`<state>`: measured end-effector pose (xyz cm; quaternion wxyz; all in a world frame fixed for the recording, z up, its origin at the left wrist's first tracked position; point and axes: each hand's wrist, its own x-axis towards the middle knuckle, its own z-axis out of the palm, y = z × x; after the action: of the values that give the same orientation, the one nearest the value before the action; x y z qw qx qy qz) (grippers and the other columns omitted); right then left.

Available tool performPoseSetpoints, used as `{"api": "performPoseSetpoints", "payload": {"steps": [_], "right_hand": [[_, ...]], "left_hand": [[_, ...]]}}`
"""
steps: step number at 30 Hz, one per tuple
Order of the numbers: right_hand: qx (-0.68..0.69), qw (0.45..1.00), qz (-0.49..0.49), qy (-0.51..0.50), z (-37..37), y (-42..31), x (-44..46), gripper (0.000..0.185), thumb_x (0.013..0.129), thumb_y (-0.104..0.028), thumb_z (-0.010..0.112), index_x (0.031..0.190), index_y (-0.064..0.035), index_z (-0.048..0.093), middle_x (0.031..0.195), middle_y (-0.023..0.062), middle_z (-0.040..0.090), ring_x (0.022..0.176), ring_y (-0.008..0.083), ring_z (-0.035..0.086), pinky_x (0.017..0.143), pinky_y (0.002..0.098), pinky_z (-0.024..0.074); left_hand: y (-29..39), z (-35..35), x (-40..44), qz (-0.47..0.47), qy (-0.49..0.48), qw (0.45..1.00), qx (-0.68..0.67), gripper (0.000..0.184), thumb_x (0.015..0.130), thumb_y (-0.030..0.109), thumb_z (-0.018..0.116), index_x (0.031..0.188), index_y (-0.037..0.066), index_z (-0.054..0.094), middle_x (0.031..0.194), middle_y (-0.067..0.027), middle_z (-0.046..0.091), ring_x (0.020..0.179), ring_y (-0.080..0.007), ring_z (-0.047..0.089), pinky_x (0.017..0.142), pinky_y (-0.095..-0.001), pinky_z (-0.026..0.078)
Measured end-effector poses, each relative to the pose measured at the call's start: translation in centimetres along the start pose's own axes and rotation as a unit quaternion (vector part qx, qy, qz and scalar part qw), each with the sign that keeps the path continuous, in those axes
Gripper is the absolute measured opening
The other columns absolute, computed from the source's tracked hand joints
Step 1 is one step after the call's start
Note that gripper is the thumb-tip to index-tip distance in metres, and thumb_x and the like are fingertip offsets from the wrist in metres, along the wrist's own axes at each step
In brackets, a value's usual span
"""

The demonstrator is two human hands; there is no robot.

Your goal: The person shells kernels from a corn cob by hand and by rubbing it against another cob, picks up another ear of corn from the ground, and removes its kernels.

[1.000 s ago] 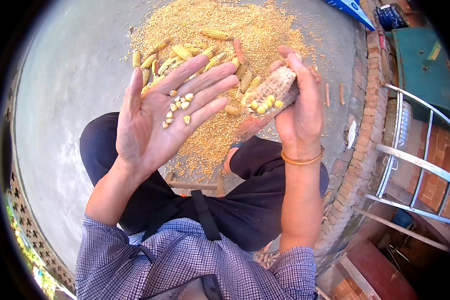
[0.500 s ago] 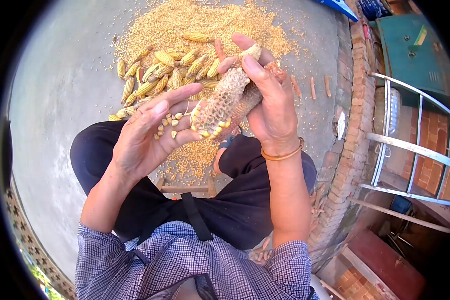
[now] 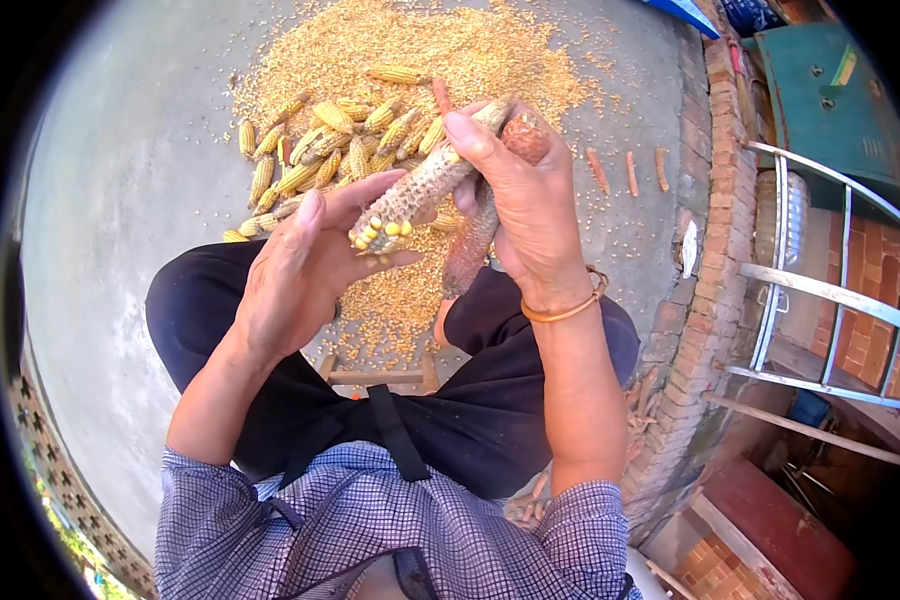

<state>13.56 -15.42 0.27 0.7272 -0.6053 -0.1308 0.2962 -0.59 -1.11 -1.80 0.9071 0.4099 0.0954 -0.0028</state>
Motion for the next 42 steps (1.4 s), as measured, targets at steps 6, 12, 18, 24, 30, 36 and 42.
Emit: {"api": "performPoseSetpoints", "payload": {"steps": [6,12,18,24,30,36,42], "right_hand": [[0.013,0.999,0.007,0.035,0.8,0.6,0.1,0.016,0.086,-0.017,0.075,0.089,-0.0055,0.065,0.07,0.001,0.065,0.048,0.0051,0.055,0.043,0.0173,0.0411],[-0.04,0.998,0.015,0.048,1.7,1.0,0.0,0.019,0.086,-0.019,0.076,0.089,-0.0047,0.064,0.067,0.0005,0.064,0.048,0.0043,0.055,0.042,0.0166,0.0408],[-0.005,0.999,-0.017,0.029,2.1,1.1,-0.1,0.019,0.086,-0.019,0.076,0.091,-0.0045,0.064,0.07,-0.0002,0.063,0.048,0.0035,0.053,0.042,0.0162,0.0393],[0.001,0.999,-0.033,0.027,2.6,1.0,-0.4,0.017,0.087,-0.017,0.075,0.092,-0.0048,0.065,0.07,-0.0009,0.063,0.048,0.0032,0.052,0.042,0.0164,0.0386],[0.008,1.0,-0.006,-0.009,2.2,0.9,-0.2,0.018,0.09,-0.02,0.07,0.098,-0.0045,0.065,0.074,0.0003,0.064,0.052,0.0031,0.052,0.045,0.0168,0.0387],[0.008,0.999,0.015,-0.051,1.9,0.6,-0.3,0.032,0.098,-0.024,0.057,0.12,-0.0007,0.059,0.087,0.0045,0.067,0.061,0.0043,0.051,0.053,0.0186,0.0396],[0.001,1.0,0.014,-0.013,2.1,0.3,-0.1,0.035,0.097,-0.027,0.058,0.12,-0.0004,0.058,0.086,0.0042,0.067,0.061,0.0044,0.051,0.052,0.018,0.0381]], "left_hand": [[-0.3,0.5,-0.1,0.038,-0.021,0.997,0.059,0.06,0.098,0.037,0.055,0.142,-0.001,0.042,0.134,-0.0184,0.051,0.111,-0.0291,0.061,0.089,-0.0428,0.054],[-0.9,0.1,0.1,0.05,0.002,0.985,0.166,0.055,0.1,0.033,0.053,0.142,0.0,0.043,0.109,-0.0141,0.062,0.085,-0.0172,0.061,0.067,-0.028,0.051],[-0.7,0.6,0.2,0.026,0.019,0.995,0.098,0.048,0.105,0.034,0.041,0.139,0.0,0.045,0.093,-0.0115,0.06,0.063,-0.0098,0.049,0.051,-0.0194,0.037],[-0.2,0.6,0.4,-0.022,0.048,0.998,0.018,0.042,0.106,0.035,0.036,0.122,-0.001,0.053,0.084,-0.0128,0.06,0.056,-0.0105,0.047,0.046,-0.0194,0.035],[-0.1,0.3,0.7,-0.03,-0.016,0.998,-0.052,0.042,0.107,0.031,0.033,0.118,-0.005,0.052,0.09,-0.0189,0.064,0.061,-0.0185,0.06,0.047,-0.0244,0.046],[0.0,-0.1,0.6,-0.02,-0.027,0.995,-0.093,0.046,0.106,0.031,0.034,0.125,-0.009,0.05,0.101,-0.0226,0.064,0.076,-0.0242,0.066,0.06,-0.0299,0.056],[0.6,0.4,0.1,0.029,0.002,0.999,-0.014,0.051,0.104,0.032,0.043,0.134,-0.009,0.046,0.11,-0.0201,0.064,0.091,-0.0239,0.066,0.071,-0.0312,0.056]]}}
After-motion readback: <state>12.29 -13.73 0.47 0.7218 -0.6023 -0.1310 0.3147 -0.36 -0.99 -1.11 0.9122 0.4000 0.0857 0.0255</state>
